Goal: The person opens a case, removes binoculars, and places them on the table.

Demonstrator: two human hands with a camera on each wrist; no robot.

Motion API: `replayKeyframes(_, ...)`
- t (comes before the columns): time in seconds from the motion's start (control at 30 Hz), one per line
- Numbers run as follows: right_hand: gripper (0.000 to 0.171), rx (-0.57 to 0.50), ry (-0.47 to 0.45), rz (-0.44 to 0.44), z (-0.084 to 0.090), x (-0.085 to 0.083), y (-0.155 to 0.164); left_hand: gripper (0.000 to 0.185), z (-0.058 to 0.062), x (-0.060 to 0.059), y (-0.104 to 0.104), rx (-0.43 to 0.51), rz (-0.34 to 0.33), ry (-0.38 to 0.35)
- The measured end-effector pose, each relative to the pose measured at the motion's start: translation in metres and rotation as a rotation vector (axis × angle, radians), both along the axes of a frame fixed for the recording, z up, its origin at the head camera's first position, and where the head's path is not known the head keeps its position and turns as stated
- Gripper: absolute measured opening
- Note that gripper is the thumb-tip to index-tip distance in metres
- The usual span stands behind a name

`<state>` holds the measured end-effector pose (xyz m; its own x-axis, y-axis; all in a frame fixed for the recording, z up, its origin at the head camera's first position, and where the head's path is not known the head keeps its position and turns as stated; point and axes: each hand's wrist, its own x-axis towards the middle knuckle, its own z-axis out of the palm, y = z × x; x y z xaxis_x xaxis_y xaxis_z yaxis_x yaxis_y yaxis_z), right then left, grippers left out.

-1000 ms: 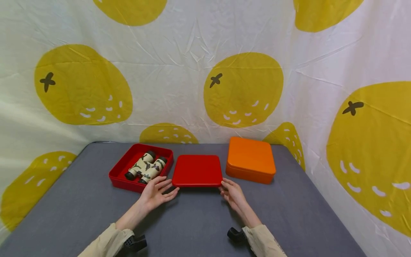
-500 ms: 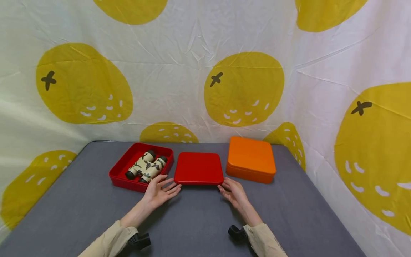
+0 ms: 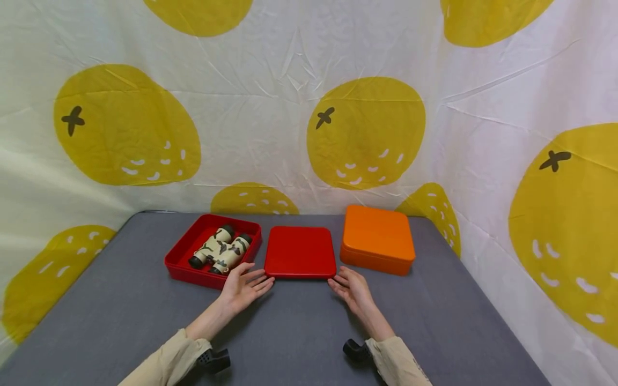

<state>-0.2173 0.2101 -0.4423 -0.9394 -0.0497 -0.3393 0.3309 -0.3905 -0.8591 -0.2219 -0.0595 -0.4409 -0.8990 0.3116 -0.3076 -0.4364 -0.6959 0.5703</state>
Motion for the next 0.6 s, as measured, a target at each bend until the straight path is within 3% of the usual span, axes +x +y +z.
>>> replayKeyframes(0.6,0.050,0.051,0.027,0.016,0.0010,0.0025,-0.0018,0.066,0.0001,0.0014,0.0027,-0.045,-0.025,0.035)
